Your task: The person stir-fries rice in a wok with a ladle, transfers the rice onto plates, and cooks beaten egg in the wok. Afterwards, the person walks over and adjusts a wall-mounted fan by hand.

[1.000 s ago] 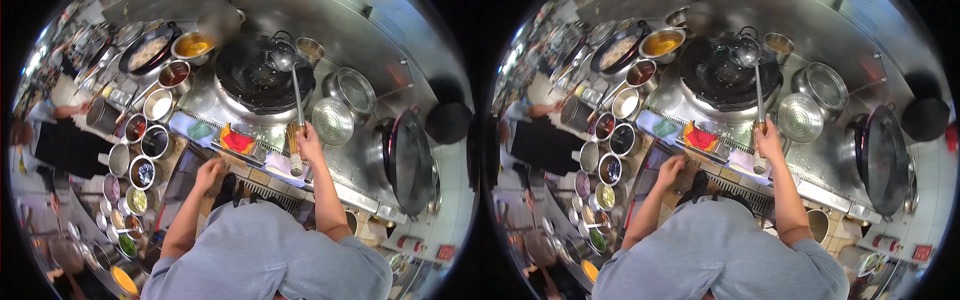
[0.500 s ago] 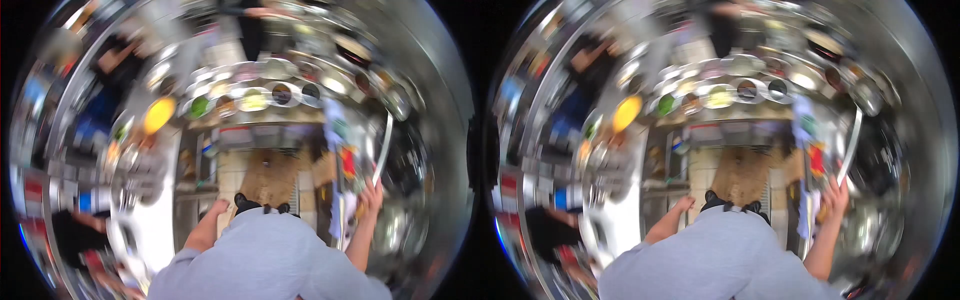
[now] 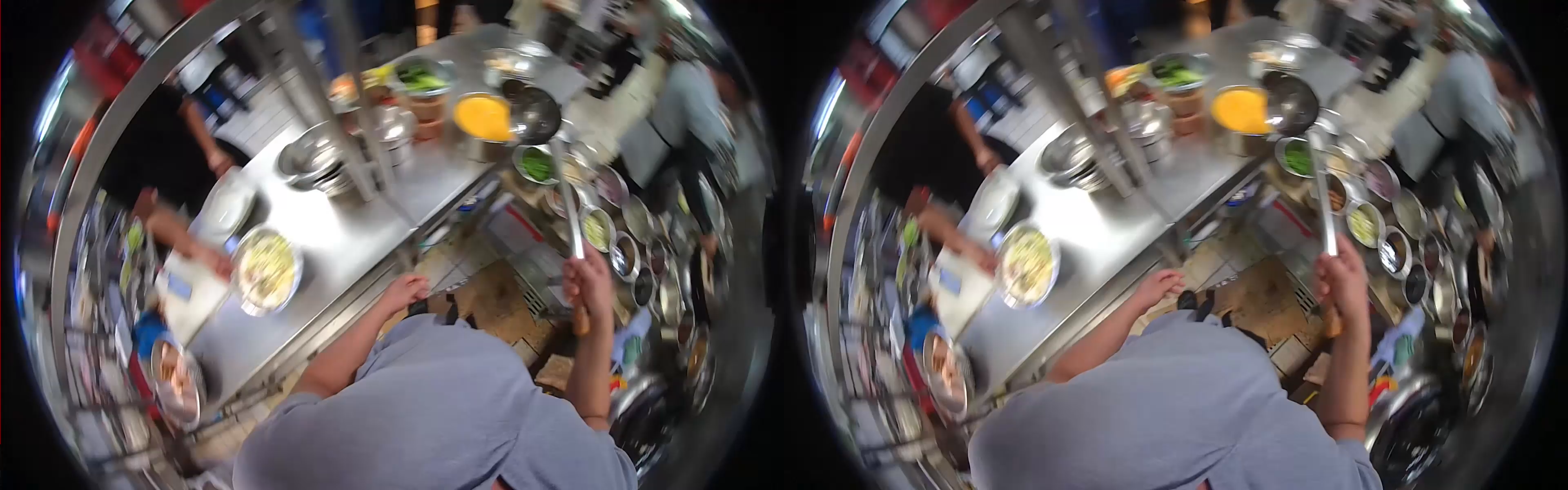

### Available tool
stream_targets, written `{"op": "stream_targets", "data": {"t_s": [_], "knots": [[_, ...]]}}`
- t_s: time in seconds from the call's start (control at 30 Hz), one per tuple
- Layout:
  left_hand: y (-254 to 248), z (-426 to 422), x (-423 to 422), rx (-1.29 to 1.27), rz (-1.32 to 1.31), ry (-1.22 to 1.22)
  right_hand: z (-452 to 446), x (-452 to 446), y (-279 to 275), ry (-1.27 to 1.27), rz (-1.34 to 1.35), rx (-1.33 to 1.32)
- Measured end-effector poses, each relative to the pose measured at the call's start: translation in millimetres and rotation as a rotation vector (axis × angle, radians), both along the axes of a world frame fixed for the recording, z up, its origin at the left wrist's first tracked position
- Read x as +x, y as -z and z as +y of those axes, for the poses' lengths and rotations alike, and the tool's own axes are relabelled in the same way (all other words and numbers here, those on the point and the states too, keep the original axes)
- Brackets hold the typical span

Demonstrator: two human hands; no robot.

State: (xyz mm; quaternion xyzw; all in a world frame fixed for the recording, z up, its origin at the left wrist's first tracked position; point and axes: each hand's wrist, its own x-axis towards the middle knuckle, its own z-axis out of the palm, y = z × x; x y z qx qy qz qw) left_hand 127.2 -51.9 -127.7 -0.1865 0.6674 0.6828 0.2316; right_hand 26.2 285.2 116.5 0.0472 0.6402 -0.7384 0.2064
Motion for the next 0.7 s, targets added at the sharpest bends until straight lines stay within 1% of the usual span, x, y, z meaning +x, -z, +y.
{"op": "stream_targets", "data": {"t_s": [0.03, 0.07, 0.1, 0.17, 0.2, 0.27, 0.3, 0.33, 0.37, 0.4, 0.43, 0.47, 0.5, 0.57, 0.6, 0.63, 0.7], "knots": [[-11, -8, 4, 0.090, 0.008, -0.065, -17, -13, -2, 0.039, 0.053, 0.210], [-19, -17, 11, 0.178, 0.022, -0.131, -17, -38, 17, 0.012, 0.147, 0.369], [-26, -29, 22, 0.177, 0.007, -0.199, -33, -47, 4, -0.040, 0.197, 0.482], [-36, -40, 29, 0.318, 0.023, -0.294, -37, -78, 17, -0.169, 0.291, 0.443], [-39, -44, 35, 0.327, 0.023, -0.303, -42, -85, 27, -0.179, 0.292, 0.450], [-41, -66, 60, 0.522, 0.156, -0.602, -48, -95, 34, -0.129, 0.436, 0.677], [-41, -72, 69, 0.578, 0.141, -0.755, -56, -90, 19, -0.170, 0.333, 0.675], [-28, -83, 82, 0.634, 0.221, -0.847, -68, -85, 2, -0.188, 0.226, 0.673], [-23, -94, 88, 0.651, 0.203, -1.007, -62, -93, 11, -0.175, 0.209, 0.606], [-30, -103, 93, 0.680, 0.175, -1.190, -68, -92, -4, -0.195, 0.085, 0.471], [-36, -116, 98, 0.814, 0.226, -1.224, -70, -92, -20, -0.186, -0.036, 0.331], [-44, -124, 94, 0.722, 0.152, -1.334, -68, -94, -31, -0.193, -0.151, 0.179], [-49, -132, 93, 0.612, 0.084, -1.455, -61, -99, -33, -0.165, -0.150, 0.178], [-39, -153, 96, 0.621, 0.097, -1.389, -55, -109, -34, -0.115, -0.563, -0.501], [-34, -162, 100, 0.631, 0.109, -1.343, -54, -110, -36, -0.133, -0.582, -0.647], [-31, -168, 104, 0.628, 0.110, -1.348, -54, -110, -37, -0.137, -0.586, -0.648], [-25, -175, 106, 0.662, 0.058, -1.319, -54, -110, -41, -0.170, -0.590, -0.860]]}}
